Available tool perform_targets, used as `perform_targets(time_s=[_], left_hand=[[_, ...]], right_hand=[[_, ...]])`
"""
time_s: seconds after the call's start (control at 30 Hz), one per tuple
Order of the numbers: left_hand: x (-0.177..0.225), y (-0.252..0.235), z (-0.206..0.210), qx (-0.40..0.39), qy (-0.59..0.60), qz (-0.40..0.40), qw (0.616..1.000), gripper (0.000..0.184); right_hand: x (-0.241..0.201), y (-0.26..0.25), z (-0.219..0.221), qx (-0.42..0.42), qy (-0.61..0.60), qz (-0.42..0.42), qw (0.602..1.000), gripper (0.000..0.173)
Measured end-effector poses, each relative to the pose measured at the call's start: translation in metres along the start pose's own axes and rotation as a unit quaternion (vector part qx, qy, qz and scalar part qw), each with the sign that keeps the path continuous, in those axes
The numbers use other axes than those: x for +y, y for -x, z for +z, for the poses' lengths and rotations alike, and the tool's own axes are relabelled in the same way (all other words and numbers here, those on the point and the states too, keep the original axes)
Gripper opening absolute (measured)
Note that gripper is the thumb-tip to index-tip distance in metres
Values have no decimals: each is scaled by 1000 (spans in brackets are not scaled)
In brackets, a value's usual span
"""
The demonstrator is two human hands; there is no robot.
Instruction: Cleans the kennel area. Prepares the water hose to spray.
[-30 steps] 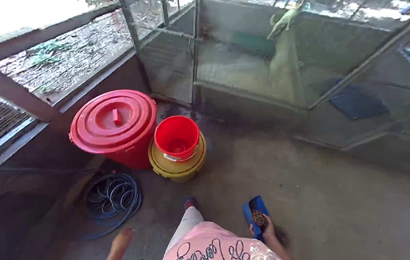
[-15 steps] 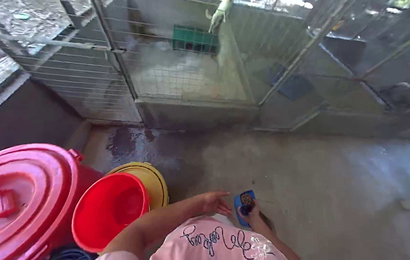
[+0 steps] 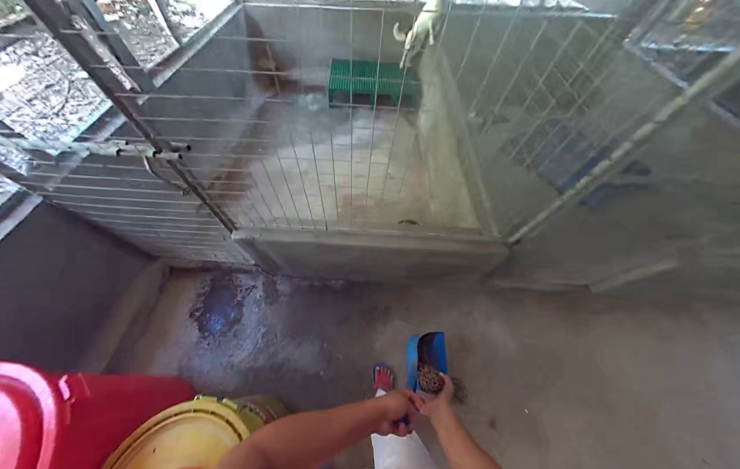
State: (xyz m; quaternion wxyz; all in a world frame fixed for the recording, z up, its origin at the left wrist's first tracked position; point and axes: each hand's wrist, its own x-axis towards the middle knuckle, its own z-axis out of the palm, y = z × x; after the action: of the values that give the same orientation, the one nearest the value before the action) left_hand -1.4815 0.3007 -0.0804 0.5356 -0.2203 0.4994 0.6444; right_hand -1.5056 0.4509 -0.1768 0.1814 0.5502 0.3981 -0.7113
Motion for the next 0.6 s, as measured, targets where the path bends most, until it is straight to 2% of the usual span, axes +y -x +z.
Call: perform_targets(time_s=[0.07, 0.13, 0.2, 0.33, 0.47, 0.6], left_hand=[[33, -35, -29, 7, -33, -6, 999, 21], [69, -66, -63, 14, -59, -22, 998, 19], [106, -89, -96, 23, -99, -51, 994, 16], [165, -123, -153, 44, -189, -113, 974, 13], [204, -143, -192, 64, -271, -133, 951, 11], [214, -152, -207, 92, -355, -148, 919, 35]], right_hand=[[-35, -43, 24, 38, 20, 25, 999, 51], [-68, -76, 45, 25, 0, 32, 999, 37], [-96, -105, 69, 13, -22, 26, 999, 32], [-143, -159, 129, 16, -123, -9, 992, 39], [-186, -202, 194, 11, -242, -30, 970, 47], [-227, -223, 244, 4, -194, -50, 980, 54]])
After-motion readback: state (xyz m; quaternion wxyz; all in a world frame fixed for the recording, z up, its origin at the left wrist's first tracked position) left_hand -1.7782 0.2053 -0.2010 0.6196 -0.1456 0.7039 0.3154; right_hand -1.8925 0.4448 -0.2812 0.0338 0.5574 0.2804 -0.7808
